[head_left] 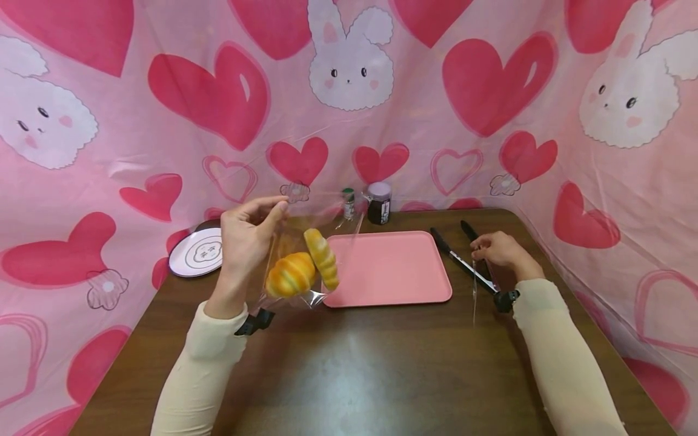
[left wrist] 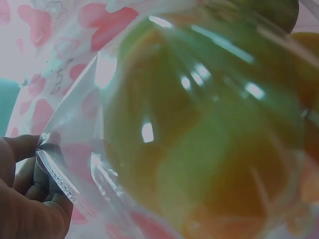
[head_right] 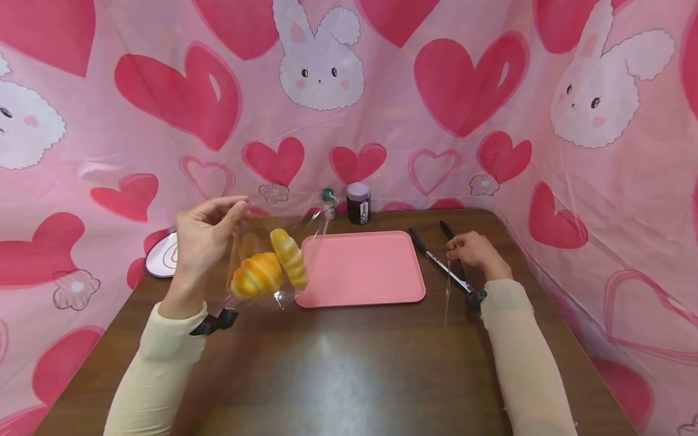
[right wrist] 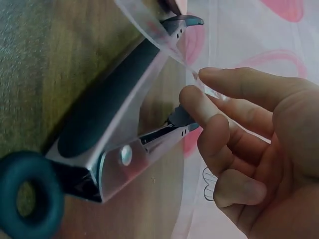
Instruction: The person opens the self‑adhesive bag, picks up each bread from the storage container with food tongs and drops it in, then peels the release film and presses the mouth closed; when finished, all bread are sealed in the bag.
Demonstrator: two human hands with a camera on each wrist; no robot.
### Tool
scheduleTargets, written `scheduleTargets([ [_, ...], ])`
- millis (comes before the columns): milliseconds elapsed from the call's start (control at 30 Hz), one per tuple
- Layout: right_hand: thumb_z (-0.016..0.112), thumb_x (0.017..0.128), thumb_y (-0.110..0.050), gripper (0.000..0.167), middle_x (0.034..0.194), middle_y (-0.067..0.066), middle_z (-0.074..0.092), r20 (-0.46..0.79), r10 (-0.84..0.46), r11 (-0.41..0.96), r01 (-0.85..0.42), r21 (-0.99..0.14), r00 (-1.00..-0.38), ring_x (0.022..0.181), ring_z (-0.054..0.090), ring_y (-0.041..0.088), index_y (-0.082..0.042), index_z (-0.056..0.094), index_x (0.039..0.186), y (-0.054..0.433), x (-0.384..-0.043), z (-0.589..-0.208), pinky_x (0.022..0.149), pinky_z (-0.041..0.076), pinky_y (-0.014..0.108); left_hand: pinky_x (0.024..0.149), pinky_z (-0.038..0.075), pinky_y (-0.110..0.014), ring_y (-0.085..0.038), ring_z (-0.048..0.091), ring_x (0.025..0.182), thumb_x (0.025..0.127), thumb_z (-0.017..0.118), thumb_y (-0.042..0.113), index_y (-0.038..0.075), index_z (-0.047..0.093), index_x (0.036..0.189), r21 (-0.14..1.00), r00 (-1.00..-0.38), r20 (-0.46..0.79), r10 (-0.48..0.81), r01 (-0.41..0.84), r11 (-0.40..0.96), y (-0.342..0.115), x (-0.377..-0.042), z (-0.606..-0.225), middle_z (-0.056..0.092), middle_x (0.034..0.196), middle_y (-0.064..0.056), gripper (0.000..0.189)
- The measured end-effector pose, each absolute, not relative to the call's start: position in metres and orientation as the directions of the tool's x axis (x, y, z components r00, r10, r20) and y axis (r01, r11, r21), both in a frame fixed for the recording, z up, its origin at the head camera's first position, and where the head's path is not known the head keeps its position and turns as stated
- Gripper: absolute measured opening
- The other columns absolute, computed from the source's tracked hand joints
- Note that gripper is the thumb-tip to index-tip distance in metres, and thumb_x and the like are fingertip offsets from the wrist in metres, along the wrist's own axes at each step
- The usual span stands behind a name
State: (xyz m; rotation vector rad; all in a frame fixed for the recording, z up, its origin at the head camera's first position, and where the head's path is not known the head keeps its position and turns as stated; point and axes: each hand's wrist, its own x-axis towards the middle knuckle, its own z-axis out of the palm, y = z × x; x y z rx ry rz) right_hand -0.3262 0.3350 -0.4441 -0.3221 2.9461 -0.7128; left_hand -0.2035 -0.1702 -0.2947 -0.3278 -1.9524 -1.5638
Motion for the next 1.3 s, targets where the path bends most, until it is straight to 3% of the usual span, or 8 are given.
scheduleTargets([
  [267,0.068,0.092,-0.027,0.031,0.106,0.020,0.074,-0.027,-0.184,0.872,-0.151,-0.466,-0.983,0.101,0.065,0.040,-0.004,0.073,0.111,0.337,-0.324,-0.441,0.090,0.049,0.056,0.055,0.052,-0.019,-0.010,0.063,0.060,0.088,0.076,0.016,0.003,0.079,0.097,0.789,-0.775,0.608,-0.170,0.567,0.237,-0.168,-0.204,-0.295,0.072,0.073,0.008,0.016],
  [433,0.068,0.093,-0.034,0.035,0.120,0.025,0.069,-0.011,-0.153,0.881,-0.131,-0.455,-0.988,0.117,0.057,0.049,-0.006,0.073,0.114,0.338,-0.323,-0.437,0.099,0.043,0.063,0.054,0.052,-0.019,-0.010,0.063,0.060,0.088,0.076,0.016,0.003,0.079,0.098,0.788,-0.775,0.610,-0.165,0.571,0.230,-0.168,-0.206,-0.296,0.073,0.074,0.005,0.017],
  [600,0.067,0.093,-0.038,0.039,0.123,0.025,0.068,0.025,-0.140,0.876,-0.135,-0.462,-0.990,0.119,0.056,0.048,-0.007,0.072,0.116,0.334,-0.321,-0.430,0.100,0.042,0.063,0.056,0.052,-0.018,-0.009,0.063,0.062,0.088,0.077,0.016,0.002,0.078,0.100,0.791,-0.782,0.603,-0.155,0.563,0.239,-0.168,-0.206,-0.296,0.072,0.073,0.009,0.020],
  [800,0.064,0.096,-0.040,0.039,0.118,0.019,0.072,0.080,-0.172,0.847,-0.189,-0.496,-0.982,0.113,0.063,0.039,-0.009,0.072,0.118,0.315,-0.315,-0.412,0.097,0.046,0.059,0.060,0.053,-0.017,-0.010,0.065,0.065,0.088,0.077,0.015,0.002,0.078,0.101,0.786,-0.781,0.608,-0.145,0.565,0.252,-0.167,-0.206,-0.296,0.072,0.074,0.009,0.019],
  [900,0.064,0.096,-0.040,0.039,0.111,0.017,0.074,0.113,-0.211,0.811,-0.238,-0.535,-0.971,0.094,0.070,0.032,-0.010,0.072,0.119,0.299,-0.311,-0.400,0.082,0.055,0.045,0.063,0.055,-0.018,-0.011,0.066,0.067,0.088,0.077,0.016,0.003,0.079,0.101,0.789,-0.784,0.604,-0.146,0.563,0.246,-0.165,-0.206,-0.296,0.073,0.075,0.008,0.019],
  [1033,0.065,0.096,-0.038,0.035,0.104,0.015,0.074,0.131,-0.265,0.715,-0.286,-0.638,-0.955,0.074,0.068,0.016,-0.010,0.072,0.118,0.274,-0.305,-0.386,0.063,0.053,0.029,0.065,0.056,-0.020,-0.012,0.067,0.068,0.088,0.076,0.019,0.003,0.079,0.100,0.790,-0.783,0.605,-0.140,0.569,0.230,-0.163,-0.206,-0.296,0.074,0.076,0.009,0.020],
  [1200,0.067,0.095,-0.033,0.032,0.111,0.013,0.073,0.149,-0.322,0.585,-0.320,-0.745,-0.935,0.084,0.069,0.012,-0.011,0.072,0.118,0.242,-0.296,-0.375,0.075,0.057,0.028,0.063,0.056,-0.018,-0.009,0.066,0.065,0.089,0.075,0.011,-0.002,0.077,0.102,0.783,-0.782,0.613,-0.114,0.583,0.219,-0.159,-0.206,-0.294,0.073,0.074,0.009,0.019],
  [1300,0.071,0.093,-0.035,0.033,0.112,0.009,0.073,0.137,-0.334,0.506,-0.300,-0.809,-0.933,0.090,0.068,0.017,-0.013,0.073,0.117,0.226,-0.291,-0.370,0.080,0.057,0.028,0.064,0.056,-0.018,-0.008,0.065,0.065,0.088,0.075,0.009,-0.004,0.076,0.102,0.778,-0.779,0.619,-0.101,0.590,0.214,-0.157,-0.206,-0.294,0.071,0.074,0.010,0.019],
])
